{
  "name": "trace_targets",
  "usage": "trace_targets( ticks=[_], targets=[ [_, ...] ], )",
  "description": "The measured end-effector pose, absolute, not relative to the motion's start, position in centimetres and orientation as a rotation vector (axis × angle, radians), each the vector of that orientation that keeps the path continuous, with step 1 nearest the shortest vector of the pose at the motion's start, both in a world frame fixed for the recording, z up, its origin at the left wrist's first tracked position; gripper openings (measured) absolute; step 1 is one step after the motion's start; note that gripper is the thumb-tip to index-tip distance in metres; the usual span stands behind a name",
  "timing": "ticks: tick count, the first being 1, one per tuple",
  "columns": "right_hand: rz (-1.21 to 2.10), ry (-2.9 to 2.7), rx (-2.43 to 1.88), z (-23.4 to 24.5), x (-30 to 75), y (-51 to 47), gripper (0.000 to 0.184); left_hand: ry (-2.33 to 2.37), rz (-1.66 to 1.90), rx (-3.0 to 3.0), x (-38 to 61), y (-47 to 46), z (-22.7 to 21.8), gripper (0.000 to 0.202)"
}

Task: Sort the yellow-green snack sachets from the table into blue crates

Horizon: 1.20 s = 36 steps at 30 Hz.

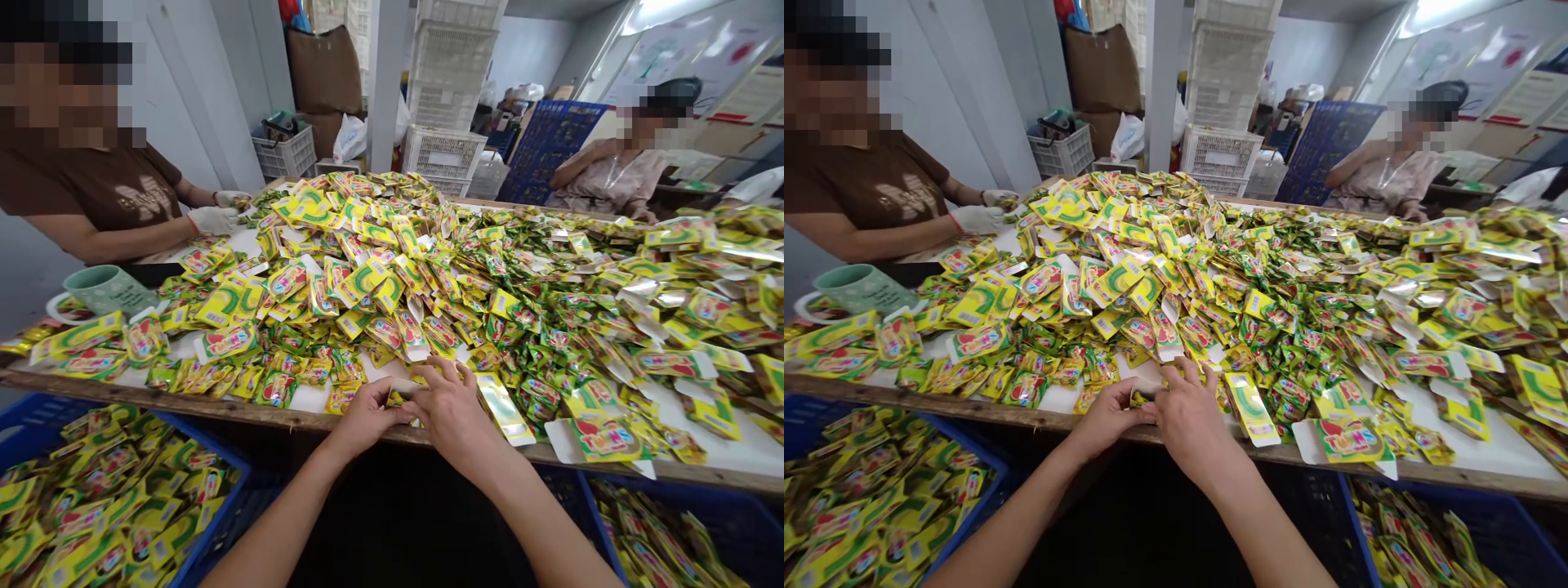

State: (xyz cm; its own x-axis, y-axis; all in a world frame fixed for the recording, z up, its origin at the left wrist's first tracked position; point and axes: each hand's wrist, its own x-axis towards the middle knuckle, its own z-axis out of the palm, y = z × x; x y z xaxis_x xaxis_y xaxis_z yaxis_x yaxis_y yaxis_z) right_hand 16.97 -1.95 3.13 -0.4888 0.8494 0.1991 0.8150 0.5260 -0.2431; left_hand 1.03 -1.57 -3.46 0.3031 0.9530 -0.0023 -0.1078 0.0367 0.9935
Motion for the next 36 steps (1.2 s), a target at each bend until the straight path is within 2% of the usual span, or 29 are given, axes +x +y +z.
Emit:
trace_targets(
  ticks=[4,9,11,14,17,23,31,36],
  targets=[
    [0.205,-2.379,-1.373,3.1,16.6,-2.2,0.009,0.936,1.039,1.257,1.0,-1.6,-3.6,0.022],
    [0.394,-2.168,-1.265,1.4,16.3,-2.2,0.012,0.988,1.022,1.289,0.9,-1.6,-3.4,0.021],
    [0.563,-1.857,-1.248,0.8,16.7,-2.3,0.013,0.991,1.012,1.269,0.7,-1.7,-3.0,0.028],
    [0.996,-1.365,-1.275,-0.3,17.0,-2.5,0.021,0.944,0.945,1.193,0.2,-1.7,-2.1,0.037],
    [1.372,-1.197,-1.229,-1.2,16.7,-2.3,0.021,0.914,0.864,1.151,-0.1,-1.3,-1.1,0.036],
    [1.196,-1.246,-1.105,-1.1,16.3,-1.0,0.022,1.103,1.108,1.15,0.3,-0.6,-1.2,0.029],
    [1.309,-1.088,-1.165,-1.5,15.6,-0.3,0.026,1.145,1.23,1.248,0.6,-0.5,-2.6,0.03],
    [1.194,-1.222,-1.158,-1.9,15.8,-0.6,0.021,1.143,1.254,1.496,0.2,-0.4,-2.2,0.014]
  ],
)
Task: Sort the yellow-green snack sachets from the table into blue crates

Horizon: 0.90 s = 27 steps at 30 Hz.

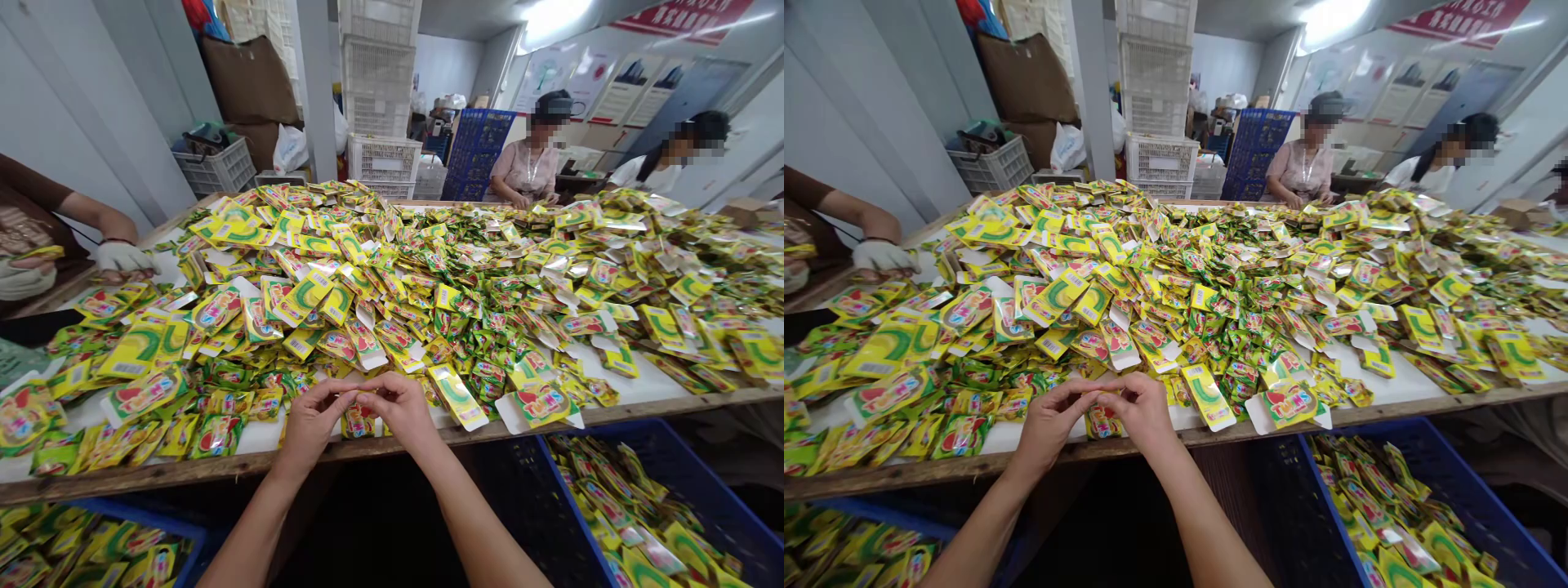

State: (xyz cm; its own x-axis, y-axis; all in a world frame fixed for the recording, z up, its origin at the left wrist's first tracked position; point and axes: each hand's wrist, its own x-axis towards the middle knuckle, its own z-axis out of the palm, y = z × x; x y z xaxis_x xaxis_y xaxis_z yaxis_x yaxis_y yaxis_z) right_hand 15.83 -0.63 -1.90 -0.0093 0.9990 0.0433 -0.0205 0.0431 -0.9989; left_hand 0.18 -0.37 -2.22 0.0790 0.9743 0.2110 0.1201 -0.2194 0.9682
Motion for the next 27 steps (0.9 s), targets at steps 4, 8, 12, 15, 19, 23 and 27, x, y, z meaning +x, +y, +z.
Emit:
trace_targets(
  ticks=[4,8,12,15,19,23,27],
  targets=[
    [1.019,-1.319,-1.154,-2.3,16.1,-1.5,0.013,1.104,1.303,1.765,-0.6,-0.9,-2.8,0.014],
    [0.74,-1.458,-1.111,-2.8,15.9,-2.8,0.012,1.071,1.268,1.871,-1.0,-1.5,-3.5,0.021],
    [0.483,-1.654,-1.141,-2.9,15.6,-4.5,0.03,1.038,1.241,2.004,-1.1,-1.7,-3.6,0.03],
    [0.439,-1.751,-1.185,-2.2,17.0,-4.6,0.028,0.995,1.248,2.068,-1.1,-1.9,-3.8,0.032],
    [0.273,-1.561,-1.387,-1.1,22.5,-1.4,0.021,1.039,1.234,2.041,-0.8,-2.4,-3.9,0.027],
    [0.042,-1.556,-1.809,-1.5,27.6,3.2,0.018,1.426,1.389,1.69,-2.2,-3.5,-2.1,0.03],
    [-0.095,-1.808,-1.927,-2.6,28.5,5.0,0.012,1.509,1.034,1.556,-8.5,-6.1,0.0,0.032]
  ],
)
